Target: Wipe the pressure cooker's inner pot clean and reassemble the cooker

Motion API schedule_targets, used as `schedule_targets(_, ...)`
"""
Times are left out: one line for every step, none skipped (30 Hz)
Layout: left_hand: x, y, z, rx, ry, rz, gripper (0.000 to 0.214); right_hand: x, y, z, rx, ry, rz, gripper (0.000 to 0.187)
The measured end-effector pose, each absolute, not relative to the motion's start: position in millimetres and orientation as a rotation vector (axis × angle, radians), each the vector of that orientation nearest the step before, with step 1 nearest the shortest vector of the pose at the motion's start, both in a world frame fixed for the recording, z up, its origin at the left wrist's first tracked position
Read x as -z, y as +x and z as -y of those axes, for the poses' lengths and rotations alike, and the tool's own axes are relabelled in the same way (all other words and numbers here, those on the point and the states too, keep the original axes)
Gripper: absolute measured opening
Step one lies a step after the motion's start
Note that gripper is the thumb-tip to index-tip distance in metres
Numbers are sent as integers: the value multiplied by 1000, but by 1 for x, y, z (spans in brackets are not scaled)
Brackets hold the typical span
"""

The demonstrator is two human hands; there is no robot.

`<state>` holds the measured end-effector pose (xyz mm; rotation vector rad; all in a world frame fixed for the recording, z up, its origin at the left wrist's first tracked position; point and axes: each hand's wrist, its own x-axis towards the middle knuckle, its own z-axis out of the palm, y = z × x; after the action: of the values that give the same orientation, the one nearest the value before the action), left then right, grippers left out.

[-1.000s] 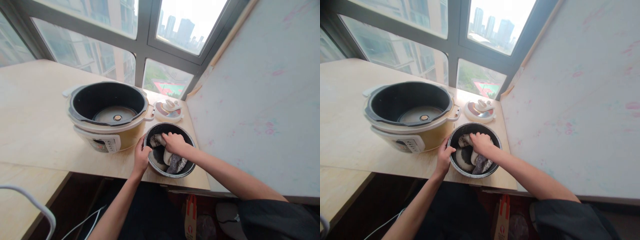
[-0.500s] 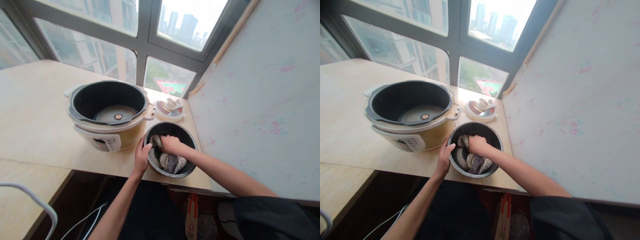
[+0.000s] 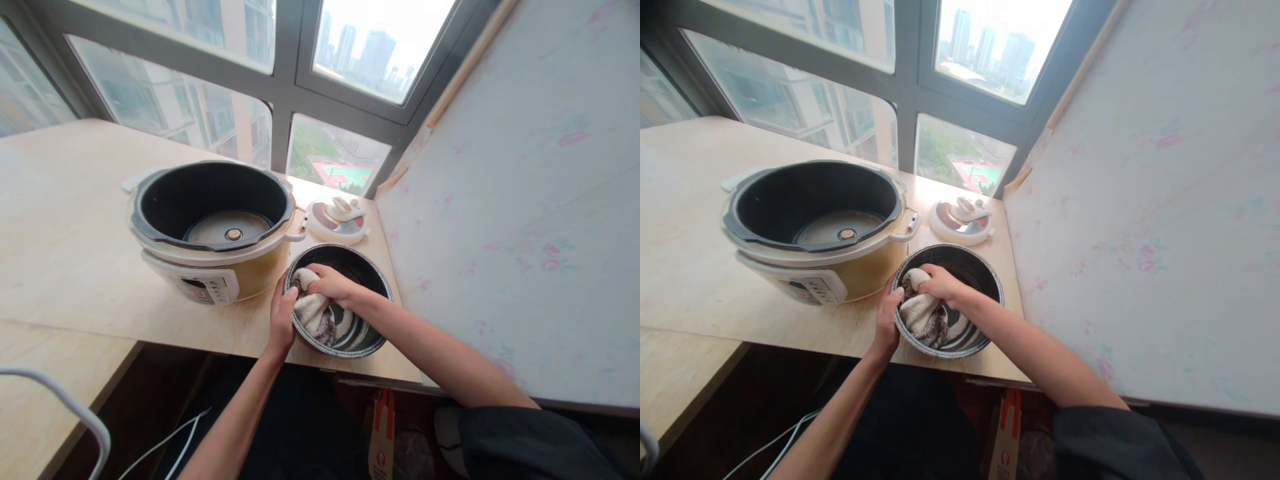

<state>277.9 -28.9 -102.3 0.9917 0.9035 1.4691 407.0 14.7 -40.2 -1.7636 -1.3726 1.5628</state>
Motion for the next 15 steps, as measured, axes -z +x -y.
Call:
schedule_targets(103,279,28,-1479,990,-890,41,37,408,-13,-1579,-1693,1337,44)
schedule_targets(104,279,28,-1489,985,-882,40,33,409,-10,-1592,-1630,1318,46)
schedule_targets(104,280,28,-1498,978,-881,40,29,410,-7,-1605,-1580,1316,47)
schedule_targets(105,281,28,-1507,968,-889,40,23,411,-4,-1617,-1540,1333,47)
schedule_targets(105,282,28,-1512,959,-901,39,18,413,-1,-1631,-1510,1367,46)
schedule_targets(104,283,28,-1519,947,-912,40,12,415,2,-1646,-1492,1415,45)
schedule_targets(104,283,28,-1525,934,-919,40,7,418,4,-1660,-1481,1476,45)
schedule_targets(103,284,28,-1531,921,-919,41,3,421,6,-1671,-1467,1547,45)
schedule_targets(102,285,28,-1537,909,-915,41,0,424,7,-1680,-1444,1622,46)
schedule_targets(101,285,28,-1541,899,-906,41,-2,426,8,-1686,-1410,1702,47)
schedule_targets(101,285,29,-1543,891,-893,41,-4,429,9,-1689,-1367,1783,47)
schedule_targets(100,285,29,-1540,881,-881,40,-5,432,9,-1689,-1319,1864,48)
schedule_targets(100,285,29,-1536,871,-876,40,-5,434,9,-1689,-1274,1943,49)
schedule_targets(101,285,29,-1537,857,-882,40,-6,436,9,-1689,-1242,2014,50)
schedule_targets(101,285,29,-1541,843,-896,39,-7,439,10,-1688,-1223,2078,52)
